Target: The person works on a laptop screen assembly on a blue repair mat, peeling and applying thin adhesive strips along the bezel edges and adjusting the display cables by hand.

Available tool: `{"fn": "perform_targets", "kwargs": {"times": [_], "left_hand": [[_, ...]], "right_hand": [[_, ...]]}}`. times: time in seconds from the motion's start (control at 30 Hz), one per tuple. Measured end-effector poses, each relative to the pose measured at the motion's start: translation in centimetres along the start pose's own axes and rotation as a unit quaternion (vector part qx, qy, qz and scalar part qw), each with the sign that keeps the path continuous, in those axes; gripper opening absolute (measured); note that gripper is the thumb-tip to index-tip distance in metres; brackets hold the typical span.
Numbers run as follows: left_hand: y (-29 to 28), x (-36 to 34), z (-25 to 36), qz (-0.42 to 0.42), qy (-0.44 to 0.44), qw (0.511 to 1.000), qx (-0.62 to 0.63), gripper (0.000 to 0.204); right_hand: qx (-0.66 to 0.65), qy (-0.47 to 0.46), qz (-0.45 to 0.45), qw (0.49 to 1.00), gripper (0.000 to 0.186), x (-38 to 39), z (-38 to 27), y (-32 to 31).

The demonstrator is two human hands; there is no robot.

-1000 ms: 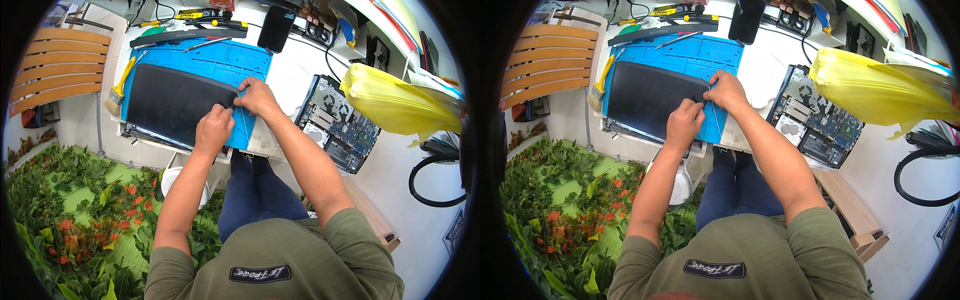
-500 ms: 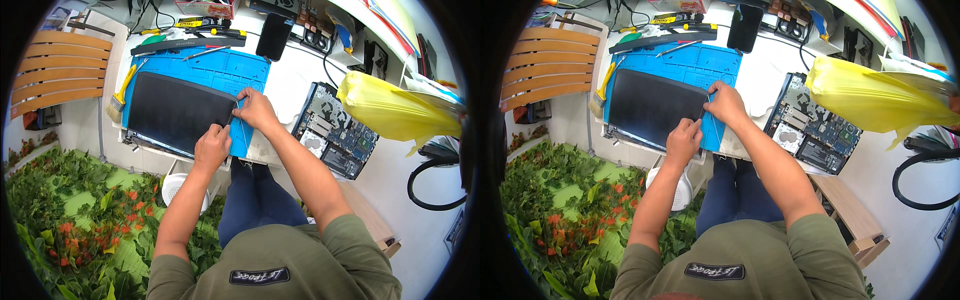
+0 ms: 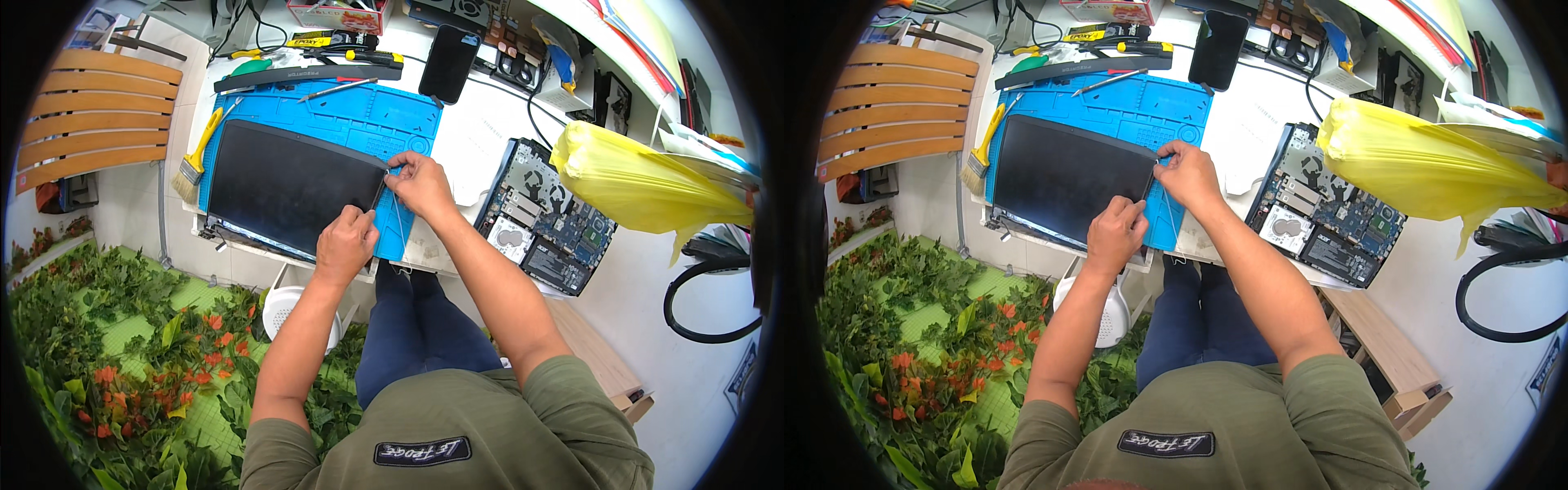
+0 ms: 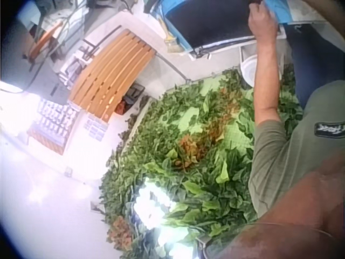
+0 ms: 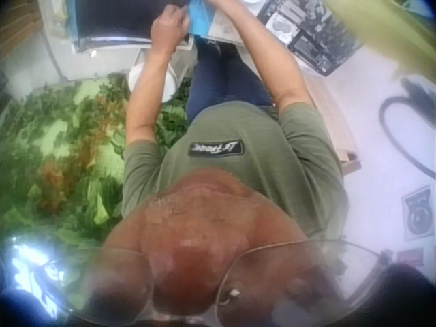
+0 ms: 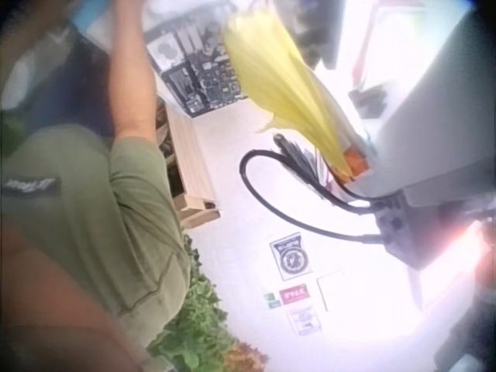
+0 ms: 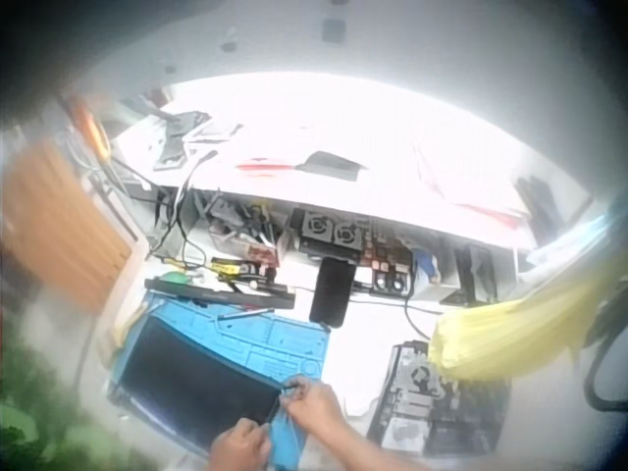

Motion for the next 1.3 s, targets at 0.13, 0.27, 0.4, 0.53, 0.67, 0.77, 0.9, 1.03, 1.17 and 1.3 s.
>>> {"fn": "perform_targets", "kwargs": {"times": [0.13,0.27,0.4,0.53,0.67,0.77,0.9,1.03,1.17,1.3], "left_hand": [[-0.1,0.3,-0.2,0.013,-0.001,1.0,0.004,0.021],[0.1,-0.1,0.1,0.021,-0.001,1.0,0.013,0.019],[0.1,0.2,-0.6,0.011,-0.039,0.999,0.027,0.02],[-0.4,0.0,-0.2,0.027,-0.028,0.999,0.026,0.018],[-0.9,0.2,-0.5,0.005,-0.022,0.998,0.052,0.018],[-2.4,0.5,-0.9,0.014,-0.032,0.997,0.065,0.014],[-7.2,-0.1,-3.9,0.113,-0.097,0.982,0.114,0.011],[-13.5,-2.2,-9.8,0.2,-0.169,0.961,0.09,0.015],[-17.5,-7.3,-16.5,0.21,-0.109,0.972,0.002,0.018],[-19.0,-13.3,-20.6,0.138,-0.07,0.985,-0.081,0.019]], "right_hand": [[0.023,-0.019,0.022,0.999,0.034,0.9,-1.0,0.0],[0.032,-0.03,0.03,0.999,0.034,1.3,-1.2,-0.7],[0.044,-0.053,0.031,0.997,0.033,1.4,-1.4,0.0],[0.047,-0.04,0.068,0.996,0.032,0.9,0.0,0.0],[-0.009,0.028,0.04,0.999,0.032,-0.2,1.3,0.4],[-0.047,0.056,0.005,0.997,0.032,-0.4,0.4,0.8],[-0.042,0.059,-0.011,0.997,0.033,-0.8,0.3,1.1],[-0.048,0.048,-0.021,0.997,0.033,-1.3,0.5,0.8],[-0.071,0.037,-0.014,0.997,0.031,-1.6,0.9,0.5],[0.005,0.028,0.027,0.999,0.029,-0.5,1.4,0.5]]}}
Point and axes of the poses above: each hand's wrist, its own x-axis away from the middle knuckle, its own y-axis out of the palm, z = x × y, the point moved 7 cm from there along -x, towards the middle knuckle, and after that the axes turned 3 degrees about y, right-handed, at the moved point
